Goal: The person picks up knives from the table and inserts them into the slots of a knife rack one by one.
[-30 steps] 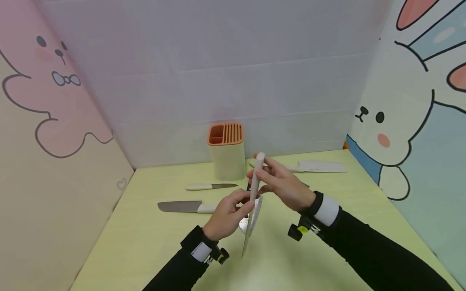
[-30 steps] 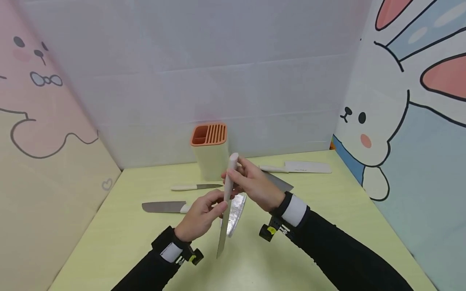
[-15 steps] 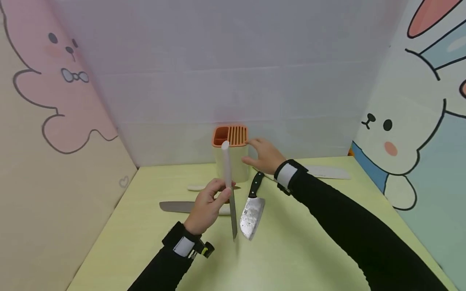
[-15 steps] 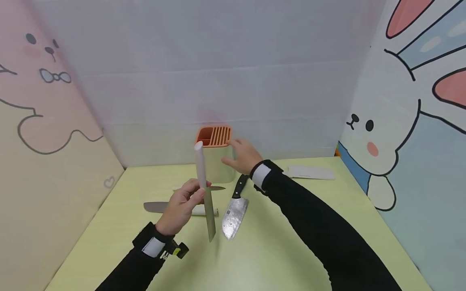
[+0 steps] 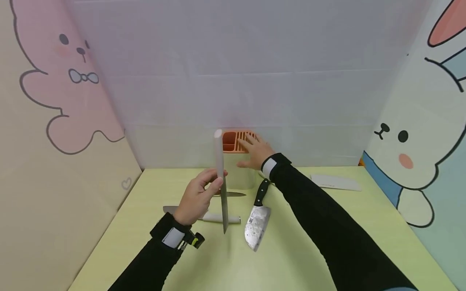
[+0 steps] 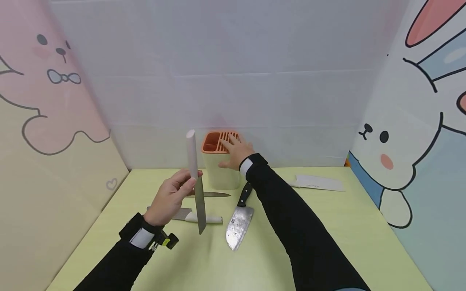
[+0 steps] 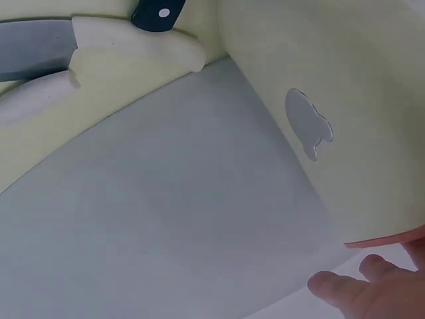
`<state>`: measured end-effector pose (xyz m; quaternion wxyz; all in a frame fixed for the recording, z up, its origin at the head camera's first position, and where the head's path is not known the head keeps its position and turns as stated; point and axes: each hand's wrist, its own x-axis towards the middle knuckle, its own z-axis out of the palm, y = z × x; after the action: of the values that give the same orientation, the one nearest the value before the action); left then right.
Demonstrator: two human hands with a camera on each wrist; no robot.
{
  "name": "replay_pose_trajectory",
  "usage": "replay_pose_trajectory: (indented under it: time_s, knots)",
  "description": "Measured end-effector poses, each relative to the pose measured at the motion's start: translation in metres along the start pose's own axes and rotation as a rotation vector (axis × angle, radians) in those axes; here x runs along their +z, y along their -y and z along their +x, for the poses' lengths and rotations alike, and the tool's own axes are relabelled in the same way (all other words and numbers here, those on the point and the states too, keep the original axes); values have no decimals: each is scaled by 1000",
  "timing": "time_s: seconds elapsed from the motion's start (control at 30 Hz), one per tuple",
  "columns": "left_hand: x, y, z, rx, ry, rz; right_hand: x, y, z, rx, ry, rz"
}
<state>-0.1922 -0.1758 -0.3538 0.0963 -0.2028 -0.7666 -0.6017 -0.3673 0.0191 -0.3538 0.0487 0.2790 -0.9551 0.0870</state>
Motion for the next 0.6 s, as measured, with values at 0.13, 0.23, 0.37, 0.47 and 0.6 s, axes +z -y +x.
replay_pose_trajectory:
  time_s: [0.13, 0.23, 0.37, 0.47, 0.6]
  knots:
    - [-11, -9, 20, -3, -5, -9, 10, -7, 4, -14, 17, -12]
    - [-16, -18, 38, -9, -1, -36, 15, -11, 3, -62, -16, -74]
    - [-20, -27, 64, -21, 5, -76, 20, -14, 1, -118, -76, -127]
    - [-21, -30, 80, -37, 5, -85, 22, -14, -1, -141, -94, -126]
    - [-21, -31, 93, -46, -3, -68, 23, -12, -5, -149, -113, -153]
